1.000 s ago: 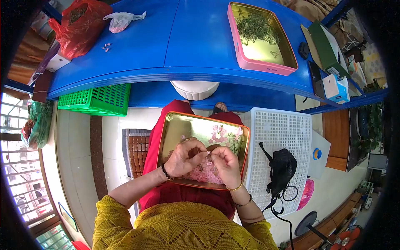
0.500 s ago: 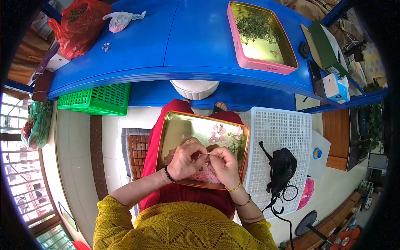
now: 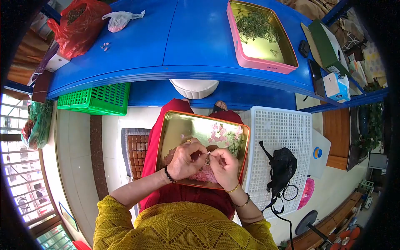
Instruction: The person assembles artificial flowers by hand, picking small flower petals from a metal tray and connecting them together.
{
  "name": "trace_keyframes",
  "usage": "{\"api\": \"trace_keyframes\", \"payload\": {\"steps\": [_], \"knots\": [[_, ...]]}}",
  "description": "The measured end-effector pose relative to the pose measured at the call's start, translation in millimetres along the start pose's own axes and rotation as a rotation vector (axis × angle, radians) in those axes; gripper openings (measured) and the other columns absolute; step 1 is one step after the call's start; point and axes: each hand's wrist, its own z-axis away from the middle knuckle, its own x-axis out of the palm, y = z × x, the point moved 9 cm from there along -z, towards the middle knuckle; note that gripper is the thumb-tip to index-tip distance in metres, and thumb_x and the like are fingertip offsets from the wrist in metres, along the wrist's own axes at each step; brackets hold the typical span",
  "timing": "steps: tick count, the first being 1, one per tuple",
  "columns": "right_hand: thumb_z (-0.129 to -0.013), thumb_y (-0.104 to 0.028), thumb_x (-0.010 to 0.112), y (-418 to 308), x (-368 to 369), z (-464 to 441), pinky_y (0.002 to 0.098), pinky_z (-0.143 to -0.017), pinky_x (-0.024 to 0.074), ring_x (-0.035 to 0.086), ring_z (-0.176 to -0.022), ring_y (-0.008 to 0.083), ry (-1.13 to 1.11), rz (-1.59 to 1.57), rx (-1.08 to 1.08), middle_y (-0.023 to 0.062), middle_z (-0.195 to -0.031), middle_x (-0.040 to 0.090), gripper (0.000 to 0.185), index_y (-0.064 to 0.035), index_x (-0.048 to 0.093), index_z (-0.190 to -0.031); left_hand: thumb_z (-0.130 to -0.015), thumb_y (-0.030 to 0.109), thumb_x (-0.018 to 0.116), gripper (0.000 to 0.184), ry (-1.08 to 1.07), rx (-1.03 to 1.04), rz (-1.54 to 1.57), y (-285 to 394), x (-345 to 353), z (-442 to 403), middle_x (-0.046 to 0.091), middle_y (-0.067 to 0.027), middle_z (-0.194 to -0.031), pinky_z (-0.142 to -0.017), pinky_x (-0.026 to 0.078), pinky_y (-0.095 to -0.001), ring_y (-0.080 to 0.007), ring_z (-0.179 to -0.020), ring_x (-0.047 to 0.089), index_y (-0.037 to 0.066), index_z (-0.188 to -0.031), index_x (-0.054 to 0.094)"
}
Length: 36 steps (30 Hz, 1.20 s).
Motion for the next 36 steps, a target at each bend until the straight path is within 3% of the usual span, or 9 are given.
{"api": "trace_keyframes", "payload": {"steps": [9,18,24,30,36], "knots": [[-0.081,0.003,0.066,-12.2,1.2,-1.2,0.0185,-0.052,0.0389,0.047,-0.059,0.0018,0.038,0.065,-0.089,-0.0034,-0.066,0.056,0.009,-0.0006,0.063,-0.089,-0.074,-0.004,0.066,0.011,-0.019,0.024,-0.032,0.2,0.0,0.7,0.060,-0.0109,-0.078,-0.057,0.045,-0.0294,-0.0219,-0.067,0.059,0.001,-0.083,0.062],[-0.081,0.002,0.066,-11.9,2.4,-2.3,0.0191,-0.051,0.0379,0.046,-0.057,0.0018,0.011,0.106,-0.103,-0.0032,-0.065,0.054,0.006,-0.0010,0.063,-0.085,-0.074,-0.005,0.065,0.017,-0.138,0.154,-0.149,14.4,2.2,-3.0,0.059,-0.0130,-0.084,-0.066,0.050,-0.0351,-0.0297,-0.079,0.061,0.003,-0.089,0.059],[-0.081,0.002,0.065,0.2,5.6,-0.3,0.0175,-0.051,0.0372,0.045,-0.058,-0.0001,-0.021,0.046,-0.033,-0.0052,-0.066,0.054,0.005,0.0000,0.062,-0.084,-0.074,-0.005,0.066,0.024,-0.150,0.094,-0.157,10.6,0.5,-3.6,0.060,-0.0125,-0.085,-0.065,0.051,-0.0368,-0.0307,-0.075,0.061,0.003,-0.096,0.059],[-0.085,0.000,0.064,10.8,8.6,0.3,0.0172,-0.051,0.0377,0.047,-0.059,0.0000,-0.089,-0.122,0.150,-0.0050,-0.067,0.056,0.002,-0.0002,0.063,-0.087,-0.071,-0.002,0.069,0.035,-0.164,0.217,-0.280,18.9,4.3,1.1,0.062,-0.0132,-0.090,-0.066,0.053,-0.0371,-0.0322,-0.080,0.064,0.004,-0.105,0.061],[-0.089,-0.003,0.060,25.1,9.9,1.4,0.0181,-0.050,0.0403,0.052,-0.057,0.0026,-0.133,-0.175,0.243,-0.0030,-0.068,0.058,0.004,0.0000,0.063,-0.089,-0.070,-0.001,0.070,0.028,-0.112,0.238,-0.269,21.0,1.8,0.1,0.062,-0.0129,-0.089,-0.066,0.053,-0.0376,-0.0304,-0.078,0.064,0.003,-0.097,0.064]]}}
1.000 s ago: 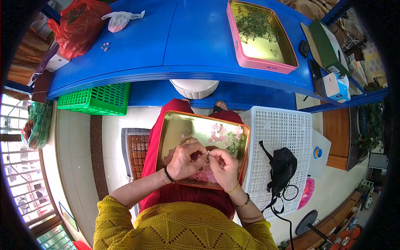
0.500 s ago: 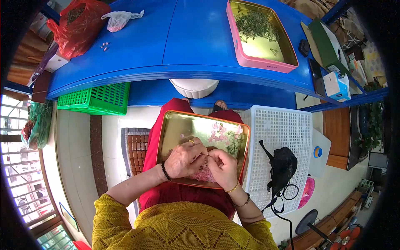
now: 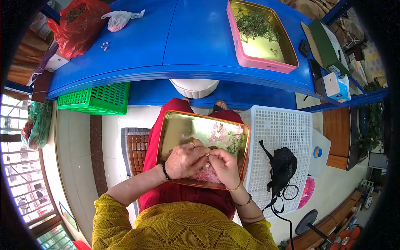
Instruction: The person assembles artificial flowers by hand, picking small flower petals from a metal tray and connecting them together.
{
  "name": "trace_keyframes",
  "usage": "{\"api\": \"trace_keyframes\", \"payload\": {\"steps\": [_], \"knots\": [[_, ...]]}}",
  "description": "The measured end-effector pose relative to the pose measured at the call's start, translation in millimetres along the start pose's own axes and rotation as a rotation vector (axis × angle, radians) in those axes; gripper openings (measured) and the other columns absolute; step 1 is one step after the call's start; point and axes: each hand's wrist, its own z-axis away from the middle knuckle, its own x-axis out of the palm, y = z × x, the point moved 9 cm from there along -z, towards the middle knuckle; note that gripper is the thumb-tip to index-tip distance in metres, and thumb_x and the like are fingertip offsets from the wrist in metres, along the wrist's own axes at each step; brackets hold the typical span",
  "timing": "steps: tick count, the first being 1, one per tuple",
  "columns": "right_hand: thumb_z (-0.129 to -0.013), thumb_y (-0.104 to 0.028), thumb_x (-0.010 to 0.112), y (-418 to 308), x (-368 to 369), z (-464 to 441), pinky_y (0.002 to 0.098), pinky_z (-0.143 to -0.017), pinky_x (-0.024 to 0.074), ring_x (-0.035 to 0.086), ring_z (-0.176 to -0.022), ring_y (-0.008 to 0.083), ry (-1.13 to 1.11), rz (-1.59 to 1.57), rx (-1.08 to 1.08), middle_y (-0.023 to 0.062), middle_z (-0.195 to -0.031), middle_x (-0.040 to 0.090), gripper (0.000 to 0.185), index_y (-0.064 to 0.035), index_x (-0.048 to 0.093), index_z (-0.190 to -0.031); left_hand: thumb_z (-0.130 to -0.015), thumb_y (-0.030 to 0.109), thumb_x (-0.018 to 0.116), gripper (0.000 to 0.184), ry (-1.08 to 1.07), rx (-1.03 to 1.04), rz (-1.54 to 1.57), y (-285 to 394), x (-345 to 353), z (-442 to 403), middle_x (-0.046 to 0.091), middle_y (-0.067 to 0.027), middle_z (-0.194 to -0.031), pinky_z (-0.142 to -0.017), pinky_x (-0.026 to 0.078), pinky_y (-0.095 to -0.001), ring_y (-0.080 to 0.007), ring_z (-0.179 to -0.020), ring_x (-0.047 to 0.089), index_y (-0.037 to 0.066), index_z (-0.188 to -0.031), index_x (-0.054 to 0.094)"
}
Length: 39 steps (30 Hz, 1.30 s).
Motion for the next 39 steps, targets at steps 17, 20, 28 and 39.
{"api": "trace_keyframes", "payload": {"steps": [17,20,28,39], "knots": [[-0.092,-0.001,0.055,-8.8,3.8,-1.7,0.0205,-0.057,0.0515,0.055,-0.063,0.0045,-0.053,-0.045,-0.030,0.0000,-0.075,0.056,0.002,-0.0002,0.054,-0.094,-0.091,0.006,0.060,0.011,0.006,-0.569,0.786,-53.3,29.6,18.5,0.060,-0.0004,-0.083,-0.061,0.046,-0.0225,-0.0048,-0.073,0.054,-0.001,-0.100,0.061],[-0.091,0.001,0.055,-14.4,5.0,-0.6,0.0185,-0.056,0.0417,0.048,-0.063,0.0025,-0.035,-0.067,-0.011,-0.0027,-0.073,0.053,0.003,-0.0013,0.054,-0.093,-0.092,0.007,0.060,0.011,-0.036,-0.564,0.823,-51.7,34.2,18.3,0.059,0.0020,-0.083,-0.062,0.045,-0.0202,-0.0026,-0.073,0.052,-0.001,-0.100,0.061],[-0.090,0.003,0.056,-6.8,0.8,-1.0,0.0172,-0.060,0.0387,0.047,-0.068,0.0017,-0.023,-0.074,-0.040,-0.0030,-0.078,0.054,0.007,-0.0018,0.053,-0.094,-0.092,0.009,0.061,0.009,-0.042,-0.624,0.852,-56.5,35.2,18.4,0.058,0.0037,-0.081,-0.061,0.045,-0.0191,-0.0021,-0.071,0.051,0.001,-0.095,0.062],[-0.087,0.005,0.060,-8.4,-0.1,-0.3,0.0168,-0.063,0.0423,0.051,-0.071,0.0022,-0.013,-0.008,-0.114,-0.0009,-0.082,0.058,0.013,-0.0015,0.053,-0.096,-0.092,0.015,0.062,0.014,0.024,-0.639,0.873,-58.5,32.8,22.0,0.057,0.0023,-0.075,-0.058,0.045,-0.0219,-0.0038,-0.067,0.052,0.000,-0.093,0.062]]}}
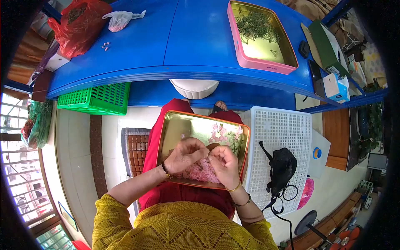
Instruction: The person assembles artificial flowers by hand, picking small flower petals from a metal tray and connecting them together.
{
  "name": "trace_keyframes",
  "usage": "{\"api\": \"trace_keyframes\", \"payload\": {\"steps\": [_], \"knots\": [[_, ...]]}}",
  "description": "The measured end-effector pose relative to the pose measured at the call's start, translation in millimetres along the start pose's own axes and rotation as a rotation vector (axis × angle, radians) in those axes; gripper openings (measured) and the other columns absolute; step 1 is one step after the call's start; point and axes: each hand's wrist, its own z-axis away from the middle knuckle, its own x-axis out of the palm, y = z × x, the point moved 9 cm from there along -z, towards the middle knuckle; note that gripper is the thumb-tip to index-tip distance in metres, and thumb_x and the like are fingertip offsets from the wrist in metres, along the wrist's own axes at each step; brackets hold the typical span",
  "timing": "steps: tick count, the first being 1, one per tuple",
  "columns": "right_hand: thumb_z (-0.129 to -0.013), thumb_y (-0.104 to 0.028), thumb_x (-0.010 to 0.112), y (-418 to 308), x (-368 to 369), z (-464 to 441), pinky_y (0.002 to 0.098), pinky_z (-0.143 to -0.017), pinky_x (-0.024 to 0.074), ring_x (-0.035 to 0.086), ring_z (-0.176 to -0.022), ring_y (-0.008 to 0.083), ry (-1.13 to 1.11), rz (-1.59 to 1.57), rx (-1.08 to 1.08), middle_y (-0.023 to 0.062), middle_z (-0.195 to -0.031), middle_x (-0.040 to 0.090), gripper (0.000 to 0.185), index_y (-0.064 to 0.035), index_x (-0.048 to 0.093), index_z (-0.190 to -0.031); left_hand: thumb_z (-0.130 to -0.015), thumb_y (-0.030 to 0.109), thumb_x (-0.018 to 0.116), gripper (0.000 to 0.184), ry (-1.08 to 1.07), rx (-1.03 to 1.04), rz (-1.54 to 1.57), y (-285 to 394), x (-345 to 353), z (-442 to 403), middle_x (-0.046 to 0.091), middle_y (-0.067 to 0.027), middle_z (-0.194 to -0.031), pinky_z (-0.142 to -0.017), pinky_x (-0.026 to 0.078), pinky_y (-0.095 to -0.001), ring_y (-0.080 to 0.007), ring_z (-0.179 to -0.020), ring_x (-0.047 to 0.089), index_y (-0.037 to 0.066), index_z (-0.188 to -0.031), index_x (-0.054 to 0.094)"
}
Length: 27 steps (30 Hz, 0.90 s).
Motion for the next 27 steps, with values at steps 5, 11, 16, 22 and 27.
{"api": "trace_keyframes", "payload": {"steps": [5,11,16,22,27], "knots": [[-0.083,0.003,0.063,-1.7,0.8,-0.4,0.0195,-0.058,0.0432,0.054,-0.066,0.0041,0.054,0.059,-0.024,0.0002,-0.077,0.060,0.013,-0.0007,0.056,-0.093,-0.085,0.012,0.069,0.013,0.038,0.159,-0.516,31.6,0.5,7.1,0.060,-0.0027,-0.078,-0.057,0.046,-0.0237,-0.0087,-0.065,0.056,0.001,-0.087,0.063],[-0.082,0.004,0.065,-11.6,1.0,3.3,0.0189,-0.057,0.0442,0.054,-0.066,0.0031,0.103,0.244,-0.163,0.0002,-0.074,0.061,0.013,-0.0007,0.057,-0.091,-0.075,0.007,0.070,0.010,0.151,0.441,-0.817,52.1,10.7,13.2,0.059,-0.0098,-0.071,-0.054,0.047,-0.0301,-0.0198,-0.059,0.058,0.001,-0.081,0.063],[-0.080,0.004,0.066,-21.0,3.1,4.8,0.0212,-0.056,0.0450,0.056,-0.064,0.0060,0.124,0.329,-0.232,0.0029,-0.072,0.061,0.014,-0.0008,0.057,-0.089,-0.074,0.004,0.067,0.008,0.198,0.407,-0.865,47.0,9.5,14.3,0.062,-0.0119,-0.074,-0.055,0.049,-0.0328,-0.0243,-0.061,0.061,0.002,-0.082,0.065],[-0.076,0.005,0.065,-33.9,7.4,7.0,0.0306,-0.060,0.0502,0.064,-0.065,0.0238,0.110,0.455,-0.327,0.0125,-0.076,0.063,0.017,-0.0017,0.057,-0.090,-0.075,0.007,0.066,0.009,0.169,0.274,-0.842,36.2,5.5,9.7,0.065,-0.0138,-0.080,-0.061,0.052,-0.0349,-0.0290,-0.068,0.065,0.002,-0.083,0.065],[-0.076,0.004,0.065,-36.1,11.2,7.3,0.0337,-0.058,0.0498,0.064,-0.064,0.0283,0.080,0.491,-0.364,0.0141,-0.077,0.063,0.017,-0.0025,0.056,-0.089,-0.075,0.008,0.065,0.010,0.132,0.240,-0.903,37.2,7.5,7.6,0.067,-0.0135,-0.080,-0.063,0.053,-0.0357,-0.0295,-0.070,0.066,0.003,-0.083,0.066]]}}
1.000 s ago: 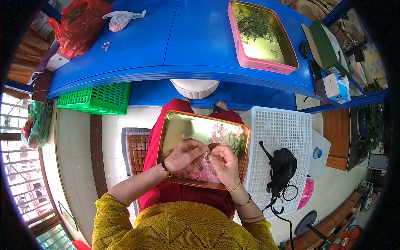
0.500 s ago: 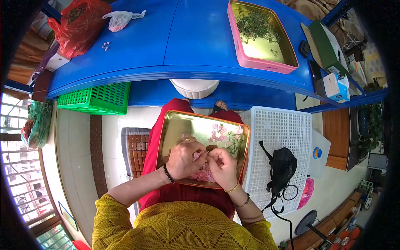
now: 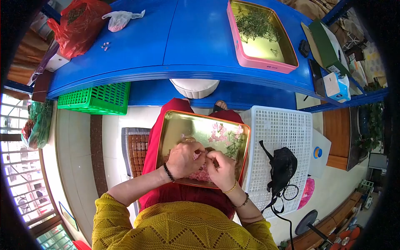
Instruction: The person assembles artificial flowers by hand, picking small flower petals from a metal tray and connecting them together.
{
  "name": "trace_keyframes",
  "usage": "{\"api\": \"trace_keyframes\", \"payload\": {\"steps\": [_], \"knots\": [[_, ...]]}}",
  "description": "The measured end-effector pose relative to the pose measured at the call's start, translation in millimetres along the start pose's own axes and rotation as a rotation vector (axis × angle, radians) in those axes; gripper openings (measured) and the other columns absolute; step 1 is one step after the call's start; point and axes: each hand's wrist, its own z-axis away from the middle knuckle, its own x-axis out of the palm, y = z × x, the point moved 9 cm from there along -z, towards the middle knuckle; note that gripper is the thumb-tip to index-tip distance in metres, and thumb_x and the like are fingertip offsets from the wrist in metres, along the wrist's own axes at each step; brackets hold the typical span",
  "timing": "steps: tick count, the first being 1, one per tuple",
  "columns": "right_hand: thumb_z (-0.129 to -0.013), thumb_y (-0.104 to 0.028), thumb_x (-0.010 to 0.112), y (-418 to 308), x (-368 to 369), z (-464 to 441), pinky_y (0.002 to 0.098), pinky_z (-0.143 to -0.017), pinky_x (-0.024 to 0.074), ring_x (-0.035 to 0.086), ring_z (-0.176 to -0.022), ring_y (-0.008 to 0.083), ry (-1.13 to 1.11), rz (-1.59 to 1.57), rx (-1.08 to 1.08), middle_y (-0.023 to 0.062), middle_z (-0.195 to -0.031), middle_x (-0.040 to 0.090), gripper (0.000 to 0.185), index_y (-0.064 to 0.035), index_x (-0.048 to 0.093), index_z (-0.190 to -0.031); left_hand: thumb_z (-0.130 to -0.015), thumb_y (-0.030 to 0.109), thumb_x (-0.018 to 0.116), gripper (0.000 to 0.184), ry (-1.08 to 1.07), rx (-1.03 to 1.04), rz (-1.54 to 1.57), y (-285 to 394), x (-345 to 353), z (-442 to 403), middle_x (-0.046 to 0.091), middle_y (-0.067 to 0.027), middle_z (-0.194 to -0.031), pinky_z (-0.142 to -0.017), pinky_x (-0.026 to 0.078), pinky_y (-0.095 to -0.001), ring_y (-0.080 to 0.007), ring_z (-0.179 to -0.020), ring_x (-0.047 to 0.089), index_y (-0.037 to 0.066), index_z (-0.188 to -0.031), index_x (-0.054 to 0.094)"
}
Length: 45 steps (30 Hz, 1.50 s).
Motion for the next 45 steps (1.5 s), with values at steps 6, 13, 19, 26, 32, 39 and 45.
{"api": "trace_keyframes", "payload": {"steps": [6,13,19,26,32,39,45], "knots": [[-0.076,0.004,0.065,2.6,0.9,1.3,0.0329,-0.057,0.0496,0.064,-0.064,0.0275,0.008,0.010,-0.004,0.0139,-0.078,0.064,0.016,-0.0025,0.057,-0.088,-0.075,0.008,0.063,0.008,-0.003,0.008,-0.006,-3.1,1.1,-0.7,0.065,-0.0133,-0.076,-0.062,0.052,-0.0371,-0.0309,-0.068,0.065,0.003,-0.081,0.065],[-0.078,0.003,0.065,5.5,-0.4,-0.3,0.0290,-0.058,0.0495,0.065,-0.065,0.0211,0.020,-0.056,0.064,0.0123,-0.081,0.066,0.014,-0.0017,0.059,-0.090,-0.076,0.008,0.063,0.007,-0.013,0.037,0.059,-4.2,-0.7,-2.4,0.064,-0.0142,-0.075,-0.061,0.051,-0.0387,-0.0316,-0.068,0.064,0.003,-0.081,0.063],[-0.079,0.003,0.065,10.2,0.9,1.5,0.0275,-0.059,0.0491,0.063,-0.065,0.0164,0.008,-0.081,0.111,0.0100,-0.078,0.065,0.014,-0.0012,0.060,-0.091,-0.076,0.008,0.063,0.008,-0.035,0.067,0.112,0.7,-2.5,-5.6,0.064,-0.0132,-0.075,-0.062,0.051,-0.0391,-0.0298,-0.068,0.064,0.003,-0.083,0.062],[-0.079,0.003,0.065,10.9,0.5,0.9,0.0248,-0.056,0.0456,0.056,-0.060,0.0106,0.000,-0.099,0.134,0.0070,-0.072,0.061,0.012,-0.0010,0.060,-0.090,-0.076,0.005,0.062,0.007,-0.051,0.066,0.135,-1.3,-3.4,-4.7,0.065,-0.0133,-0.076,-0.062,0.051,-0.0358,-0.0270,-0.068,0.065,0.002,-0.082,0.063],[-0.080,0.002,0.064,19.6,3.9,2.9,0.0241,-0.053,0.0436,0.054,-0.057,0.0090,-0.028,-0.148,0.196,0.0053,-0.067,0.060,0.008,-0.0014,0.061,-0.087,-0.081,0.004,0.063,0.005,-0.157,-0.035,0.402,-19.1,9.1,-3.3,0.063,-0.0069,-0.076,-0.062,0.048,-0.0275,-0.0124,-0.070,0.059,0.001,-0.085,0.064],[-0.081,-0.002,0.065,22.0,6.4,2.2,0.0235,-0.052,0.0441,0.056,-0.057,0.0082,-0.069,-0.174,0.241,0.0042,-0.065,0.061,0.006,-0.0021,0.062,-0.086,-0.087,0.006,0.064,0.008,-0.251,-0.091,0.546,-28.4,19.3,-1.9,0.063,-0.0017,-0.080,-0.063,0.046,-0.0236,-0.0067,-0.074,0.057,0.001,-0.092,0.065],[-0.080,-0.002,0.067,24.7,8.4,4.9,0.0241,-0.052,0.0455,0.058,-0.057,0.0089,-0.075,-0.139,0.247,0.0046,-0.066,0.062,0.008,-0.0022,0.061,-0.084,-0.088,0.008,0.063,0.010,-0.337,-0.175,0.604,-34.4,29.5,1.2,0.064,-0.0013,-0.082,-0.066,0.047,-0.0228,-0.0063,-0.076,0.057,0.001,-0.095,0.065]]}}
